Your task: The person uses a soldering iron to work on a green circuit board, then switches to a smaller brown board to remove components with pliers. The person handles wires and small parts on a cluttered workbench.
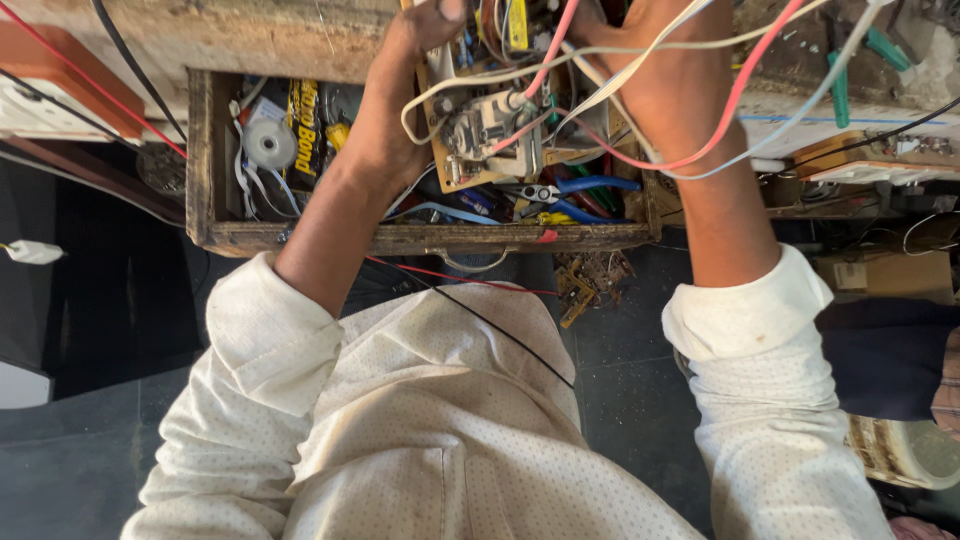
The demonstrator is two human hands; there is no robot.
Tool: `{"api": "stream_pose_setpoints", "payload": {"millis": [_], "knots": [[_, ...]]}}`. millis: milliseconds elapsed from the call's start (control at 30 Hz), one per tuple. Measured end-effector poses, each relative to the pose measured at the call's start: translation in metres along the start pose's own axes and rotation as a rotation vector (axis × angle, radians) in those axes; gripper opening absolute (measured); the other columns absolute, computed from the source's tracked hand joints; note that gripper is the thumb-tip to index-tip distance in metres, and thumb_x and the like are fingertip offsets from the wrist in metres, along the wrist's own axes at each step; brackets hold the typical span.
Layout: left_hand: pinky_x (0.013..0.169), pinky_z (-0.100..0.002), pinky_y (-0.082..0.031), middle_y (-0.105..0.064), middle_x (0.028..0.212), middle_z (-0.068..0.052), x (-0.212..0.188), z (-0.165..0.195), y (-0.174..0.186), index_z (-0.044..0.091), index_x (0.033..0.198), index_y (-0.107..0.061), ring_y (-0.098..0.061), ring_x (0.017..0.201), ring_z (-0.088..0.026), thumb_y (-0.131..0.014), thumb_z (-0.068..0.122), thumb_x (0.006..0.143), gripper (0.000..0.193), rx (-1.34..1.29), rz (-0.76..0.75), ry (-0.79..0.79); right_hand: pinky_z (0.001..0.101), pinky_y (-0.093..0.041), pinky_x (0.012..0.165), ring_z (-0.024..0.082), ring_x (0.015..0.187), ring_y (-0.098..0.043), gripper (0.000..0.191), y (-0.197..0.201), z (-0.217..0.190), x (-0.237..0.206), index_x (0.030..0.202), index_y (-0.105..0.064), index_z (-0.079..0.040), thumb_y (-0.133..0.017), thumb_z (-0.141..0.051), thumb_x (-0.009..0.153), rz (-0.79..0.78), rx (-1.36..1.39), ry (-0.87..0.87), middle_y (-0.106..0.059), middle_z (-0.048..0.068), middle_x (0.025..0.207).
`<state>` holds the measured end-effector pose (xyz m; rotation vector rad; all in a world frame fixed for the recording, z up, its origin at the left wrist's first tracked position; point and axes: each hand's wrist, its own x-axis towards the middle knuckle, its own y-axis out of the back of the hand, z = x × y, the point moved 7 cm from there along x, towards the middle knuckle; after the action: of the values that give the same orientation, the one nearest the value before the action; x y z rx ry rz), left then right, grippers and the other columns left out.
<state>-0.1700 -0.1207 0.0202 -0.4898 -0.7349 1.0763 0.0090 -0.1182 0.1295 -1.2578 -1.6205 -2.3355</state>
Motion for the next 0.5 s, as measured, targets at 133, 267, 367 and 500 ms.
{"api": "stream_pose_setpoints", "payload": {"millis": [133, 267, 367, 500], "knots": [[0.098, -0.046, -0.065, -0.073, 0.123, -0.021, -0.001, 0.006, -0.014, -0.004, 0.147, -0.053, -0.076, 0.107, -0.029, -0.065, 0.047, 0.097, 0.072, -0.006, -0.061, 0.06, 0.042, -0.048, 0.069, 0.03, 0.077, -0.064, 0.024, -0.005, 0.005, 0.013, 0.1, -0.066, 0.001, -0.081, -0.017, 0.105, 0.01, 0.105, -0.138, -0.065, 0.013, 0.088], [0.09, -0.045, -0.066, -0.073, 0.117, -0.022, -0.001, 0.012, -0.014, -0.004, 0.141, -0.055, -0.077, 0.099, -0.028, -0.062, 0.046, 0.096, 0.068, 0.016, 0.026, 0.09, 0.0383, -0.055, 0.088, 0.027, 0.101, -0.071, 0.014, 0.009, -0.006, 0.026, 0.116, -0.068, -0.001, -0.071, -0.012, 0.109, -0.005, 0.368, -0.003, -0.072, 0.014, 0.108], [0.087, -0.043, -0.066, -0.072, 0.118, -0.019, -0.002, 0.017, -0.009, -0.001, 0.14, -0.055, -0.077, 0.096, -0.026, -0.061, 0.043, 0.095, 0.064, -0.028, 0.093, 0.081, 0.0384, -0.056, 0.092, 0.025, 0.104, -0.072, 0.016, 0.033, -0.005, 0.02, 0.12, -0.071, 0.0, -0.07, -0.014, 0.112, -0.023, 0.38, -0.105, -0.074, 0.014, 0.11], [0.083, -0.045, -0.067, -0.074, 0.108, -0.018, 0.002, 0.023, -0.005, 0.0, 0.131, -0.058, -0.076, 0.089, -0.029, -0.064, 0.041, 0.094, 0.055, -0.121, 0.025, 0.006, 0.0381, -0.051, 0.067, 0.023, 0.075, -0.069, 0.024, 0.054, 0.023, -0.031, 0.113, -0.075, -0.003, -0.071, -0.025, 0.104, -0.079, 0.345, -0.826, -0.071, 0.012, 0.088]]}}
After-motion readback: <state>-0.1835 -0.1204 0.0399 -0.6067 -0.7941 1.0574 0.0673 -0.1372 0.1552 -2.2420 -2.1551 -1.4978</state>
